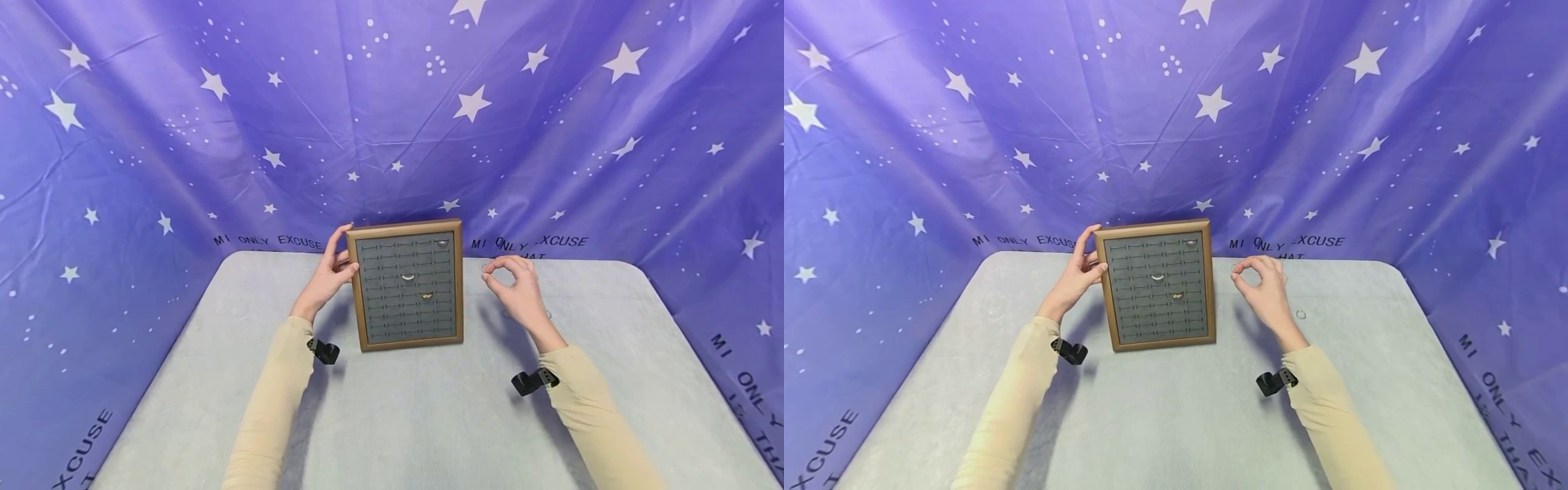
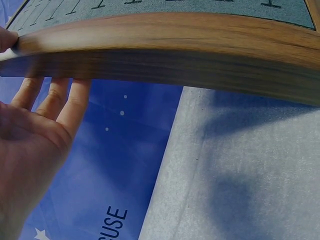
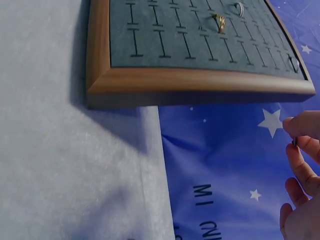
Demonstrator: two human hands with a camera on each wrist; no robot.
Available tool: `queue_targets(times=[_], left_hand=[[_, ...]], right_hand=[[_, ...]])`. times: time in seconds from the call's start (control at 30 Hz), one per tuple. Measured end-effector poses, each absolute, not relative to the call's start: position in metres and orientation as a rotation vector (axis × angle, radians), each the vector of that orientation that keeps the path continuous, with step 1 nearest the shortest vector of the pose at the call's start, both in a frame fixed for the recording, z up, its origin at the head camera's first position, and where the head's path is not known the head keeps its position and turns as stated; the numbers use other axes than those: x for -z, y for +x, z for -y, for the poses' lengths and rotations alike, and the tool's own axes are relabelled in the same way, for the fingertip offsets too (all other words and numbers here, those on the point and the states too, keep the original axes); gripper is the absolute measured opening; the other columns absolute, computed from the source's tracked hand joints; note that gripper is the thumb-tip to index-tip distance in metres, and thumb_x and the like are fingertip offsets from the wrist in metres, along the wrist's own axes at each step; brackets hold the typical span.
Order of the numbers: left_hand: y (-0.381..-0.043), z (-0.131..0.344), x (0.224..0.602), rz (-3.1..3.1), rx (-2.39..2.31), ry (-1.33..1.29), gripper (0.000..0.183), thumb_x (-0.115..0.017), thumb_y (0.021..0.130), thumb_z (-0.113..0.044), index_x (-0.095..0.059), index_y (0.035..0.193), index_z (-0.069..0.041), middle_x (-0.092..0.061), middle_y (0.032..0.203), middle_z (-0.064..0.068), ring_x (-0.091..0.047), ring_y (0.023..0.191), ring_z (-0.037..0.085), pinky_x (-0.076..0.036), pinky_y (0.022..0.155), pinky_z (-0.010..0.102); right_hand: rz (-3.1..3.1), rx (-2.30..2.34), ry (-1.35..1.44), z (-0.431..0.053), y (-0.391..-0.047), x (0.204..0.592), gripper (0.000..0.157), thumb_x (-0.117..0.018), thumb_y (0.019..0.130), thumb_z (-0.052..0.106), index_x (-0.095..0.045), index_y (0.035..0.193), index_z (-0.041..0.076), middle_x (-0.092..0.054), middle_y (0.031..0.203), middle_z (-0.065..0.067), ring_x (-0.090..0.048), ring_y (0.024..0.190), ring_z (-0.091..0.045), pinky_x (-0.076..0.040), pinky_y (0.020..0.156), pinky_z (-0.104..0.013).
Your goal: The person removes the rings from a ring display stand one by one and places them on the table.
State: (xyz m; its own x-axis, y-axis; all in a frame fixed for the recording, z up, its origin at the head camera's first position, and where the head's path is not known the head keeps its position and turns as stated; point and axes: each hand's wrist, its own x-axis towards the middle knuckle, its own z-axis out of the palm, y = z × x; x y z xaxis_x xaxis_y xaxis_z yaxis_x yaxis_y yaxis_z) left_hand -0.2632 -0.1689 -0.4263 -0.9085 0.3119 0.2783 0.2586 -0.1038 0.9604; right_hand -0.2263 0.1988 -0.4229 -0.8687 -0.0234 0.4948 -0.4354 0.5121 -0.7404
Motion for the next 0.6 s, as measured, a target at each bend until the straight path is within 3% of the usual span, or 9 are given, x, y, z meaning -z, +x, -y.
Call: queue_targets(times=[0.3, 0.6], left_hand=[[-0.263, 0.169, 0.426, -2.075, -2.212, 0.646, 0.077, -0.049, 0.093, 0.012, -0.020, 0.152, -0.028, -0.052, 0.129, 0.032, -0.065, 0.092, 0.023, -0.057, 0.074, 0.036], [-0.264, 0.169, 0.426, -2.082, -2.201, 0.645, 0.077, -0.050, 0.094, 0.010, -0.019, 0.153, -0.029, -0.052, 0.128, 0.031, -0.065, 0.093, 0.024, -0.057, 0.074, 0.035]], right_hand=[[2.328, -1.333, 0.333, -0.212, -0.222, 0.431, 0.007, -0.070, 0.081, 0.001, -0.066, 0.086, -0.002, -0.062, 0.103, -0.020, -0.040, 0.112, -0.035, -0.025, 0.100, -0.052], [2.372, -1.325, 0.277, -0.226, -0.213, 0.450, 0.007, -0.071, 0.082, 0.002, -0.065, 0.085, -0.001, -0.062, 0.102, -0.020, -0.040, 0.106, -0.030, -0.028, 0.094, -0.047]])
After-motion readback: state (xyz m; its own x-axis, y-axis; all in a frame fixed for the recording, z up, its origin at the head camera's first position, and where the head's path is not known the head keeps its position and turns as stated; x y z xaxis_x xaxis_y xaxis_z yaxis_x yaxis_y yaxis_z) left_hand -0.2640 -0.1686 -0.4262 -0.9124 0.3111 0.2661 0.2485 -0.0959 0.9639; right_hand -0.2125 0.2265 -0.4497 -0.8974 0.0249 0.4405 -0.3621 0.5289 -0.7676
